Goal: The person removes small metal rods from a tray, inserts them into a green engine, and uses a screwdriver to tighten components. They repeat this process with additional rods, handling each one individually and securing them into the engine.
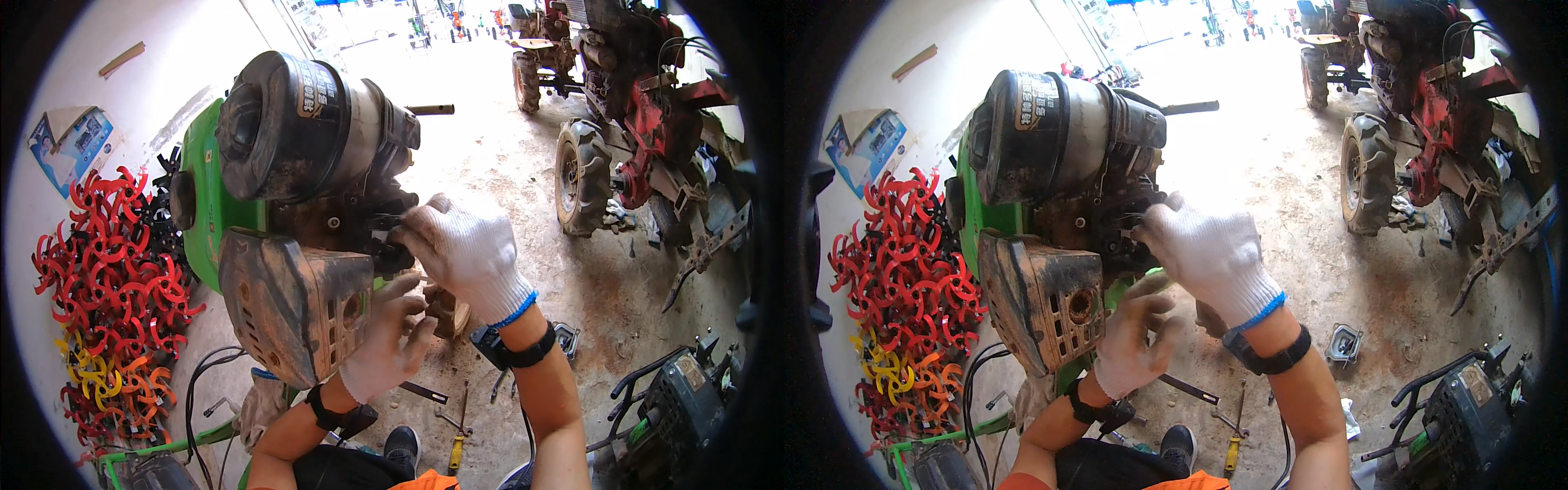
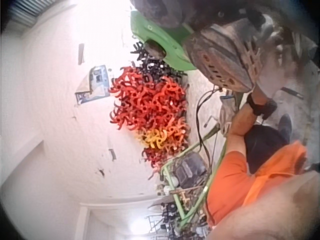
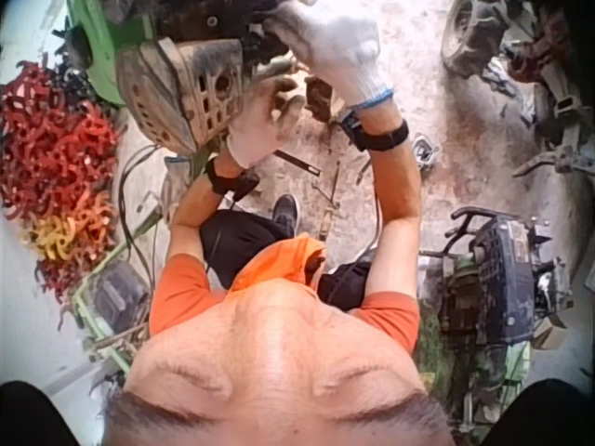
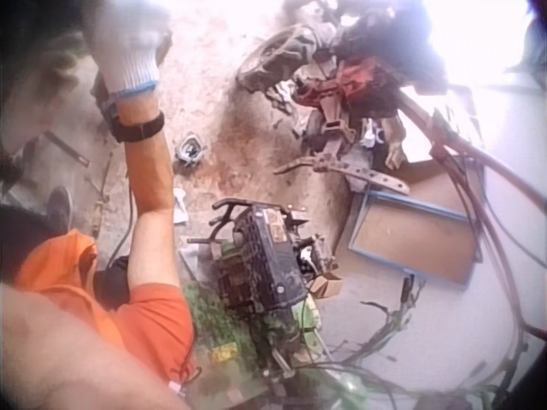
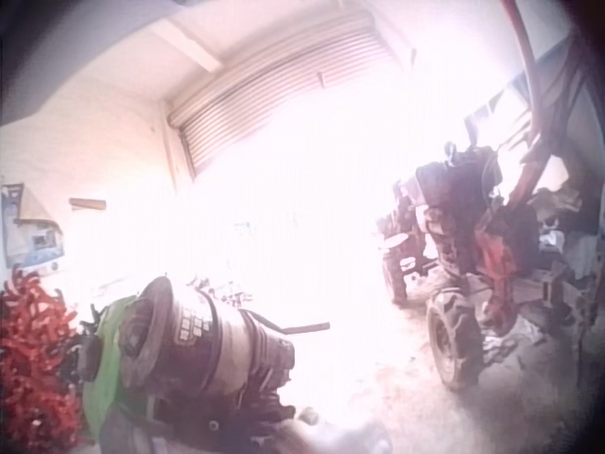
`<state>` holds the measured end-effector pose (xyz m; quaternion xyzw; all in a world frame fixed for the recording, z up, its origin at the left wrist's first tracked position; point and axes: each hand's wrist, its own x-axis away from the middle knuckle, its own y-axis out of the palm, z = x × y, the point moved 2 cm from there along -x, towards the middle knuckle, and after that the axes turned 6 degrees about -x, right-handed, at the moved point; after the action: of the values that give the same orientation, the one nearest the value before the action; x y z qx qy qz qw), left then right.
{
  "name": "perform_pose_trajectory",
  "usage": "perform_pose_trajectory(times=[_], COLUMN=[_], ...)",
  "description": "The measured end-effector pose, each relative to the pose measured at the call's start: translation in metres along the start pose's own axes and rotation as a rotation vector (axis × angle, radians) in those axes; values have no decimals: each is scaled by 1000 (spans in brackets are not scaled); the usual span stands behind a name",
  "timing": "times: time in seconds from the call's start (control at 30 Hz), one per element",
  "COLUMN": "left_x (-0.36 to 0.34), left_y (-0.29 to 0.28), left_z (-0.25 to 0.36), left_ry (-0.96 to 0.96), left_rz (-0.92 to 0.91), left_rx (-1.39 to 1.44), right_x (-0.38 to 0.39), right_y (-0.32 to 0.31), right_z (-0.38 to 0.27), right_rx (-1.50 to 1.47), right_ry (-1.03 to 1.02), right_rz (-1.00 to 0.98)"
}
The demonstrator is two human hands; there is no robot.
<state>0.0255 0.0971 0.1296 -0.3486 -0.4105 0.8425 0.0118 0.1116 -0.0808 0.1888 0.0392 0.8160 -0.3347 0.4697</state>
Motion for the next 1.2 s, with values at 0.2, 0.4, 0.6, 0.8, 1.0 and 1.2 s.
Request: perform_pose_trajectory(times=[0.2, 0.4, 0.6, 0.8, 1.0, 1.2], left_x=[-1, 0, 1, 1, 0, -1], left_y=[-3, -2, -1, -1, -4, -4], left_z=[0, 0, -2, 1, 3, 3], left_ry=[47, 55, 17, 16, 6, 31], left_rz=[19, 16, 5, -11, -20, -26], left_rx=[-61, -45, 19, -2, -77, -46], right_x=[10, 6, 4, 0, -1, 2], right_y=[-10, -4, -6, 0, 0, 1], right_z=[-6, -8, -10, -11, -12, -6], right_rx=[-249, -80, -98, 32, -104, 27], right_ry=[-13, -29, 57, 108, -10, 134], right_rz=[44, 98, 83, -52, 188, -50])
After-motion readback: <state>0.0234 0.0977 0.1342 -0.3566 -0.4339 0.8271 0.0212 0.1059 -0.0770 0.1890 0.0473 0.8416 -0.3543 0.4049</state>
